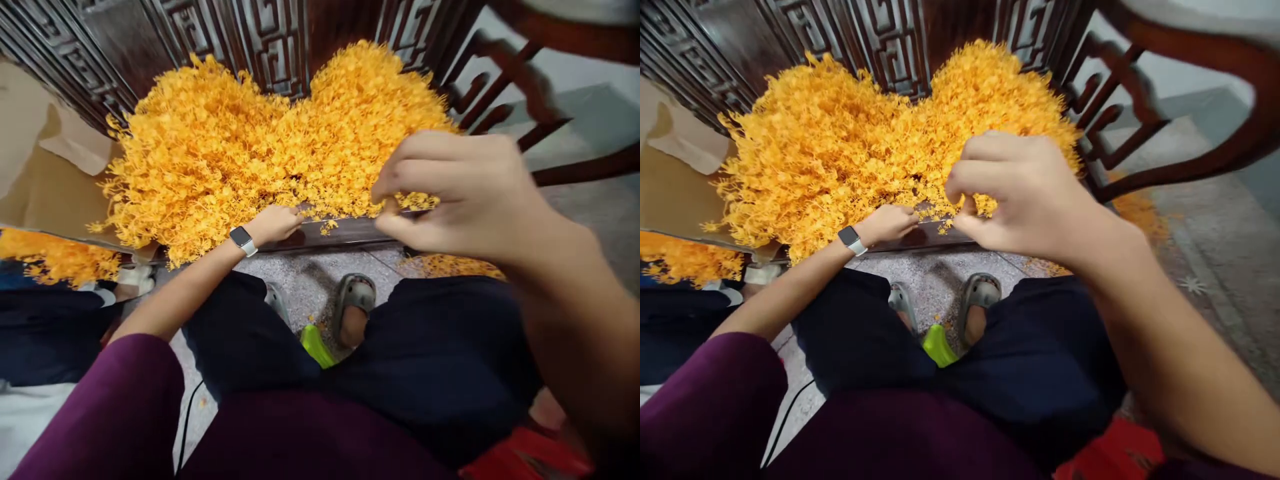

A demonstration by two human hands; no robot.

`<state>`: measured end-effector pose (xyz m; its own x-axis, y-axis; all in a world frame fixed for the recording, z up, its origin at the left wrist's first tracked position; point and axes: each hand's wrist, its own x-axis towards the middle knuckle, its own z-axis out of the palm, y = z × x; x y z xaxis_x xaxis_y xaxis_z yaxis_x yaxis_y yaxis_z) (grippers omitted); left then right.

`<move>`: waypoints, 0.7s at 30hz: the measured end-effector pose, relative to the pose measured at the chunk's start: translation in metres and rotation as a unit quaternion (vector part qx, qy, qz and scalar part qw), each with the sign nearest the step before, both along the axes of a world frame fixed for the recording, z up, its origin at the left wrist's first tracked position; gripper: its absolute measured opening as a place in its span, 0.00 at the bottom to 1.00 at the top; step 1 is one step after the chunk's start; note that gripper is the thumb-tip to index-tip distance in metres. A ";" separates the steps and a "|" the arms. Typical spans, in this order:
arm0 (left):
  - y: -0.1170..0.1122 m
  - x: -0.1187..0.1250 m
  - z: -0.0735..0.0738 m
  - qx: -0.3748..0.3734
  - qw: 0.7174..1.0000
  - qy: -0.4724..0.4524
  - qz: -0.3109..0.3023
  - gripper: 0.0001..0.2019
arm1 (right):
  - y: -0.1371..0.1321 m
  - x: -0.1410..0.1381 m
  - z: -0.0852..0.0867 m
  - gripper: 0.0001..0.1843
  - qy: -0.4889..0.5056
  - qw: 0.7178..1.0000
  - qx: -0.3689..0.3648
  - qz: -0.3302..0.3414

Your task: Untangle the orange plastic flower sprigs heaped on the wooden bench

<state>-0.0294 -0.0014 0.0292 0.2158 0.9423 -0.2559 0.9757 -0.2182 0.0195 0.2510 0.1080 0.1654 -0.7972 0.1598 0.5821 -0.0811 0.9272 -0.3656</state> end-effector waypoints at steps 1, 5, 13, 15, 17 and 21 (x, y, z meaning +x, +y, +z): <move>0.001 -0.002 0.001 0.002 1.000 0.000 0.015 0.16 | 0.008 -0.013 -0.011 0.06 -0.025 0.999 -0.021 0.005; 0.010 -0.014 0.009 0.040 0.989 -0.057 0.128 0.14 | 0.039 -0.055 -0.076 0.16 -0.110 0.971 -0.214 0.012; 0.012 -0.063 -0.007 0.189 0.950 -0.044 0.244 0.21 | 0.042 -0.093 -0.173 0.12 -0.442 0.849 -0.267 0.117; 0.009 -0.070 -0.010 0.166 0.957 -0.054 0.232 0.22 | 0.039 -0.103 -0.177 0.13 -0.439 0.854 -0.251 0.118; 0.008 -0.073 -0.010 0.157 0.959 -0.059 0.229 0.19 | 0.041 -0.113 -0.174 0.11 -0.402 0.881 -0.231 0.092; 0.009 -0.072 -0.005 0.178 0.952 -0.051 0.242 0.13 | 0.055 -0.126 -0.157 0.13 -0.362 0.922 -0.133 -0.034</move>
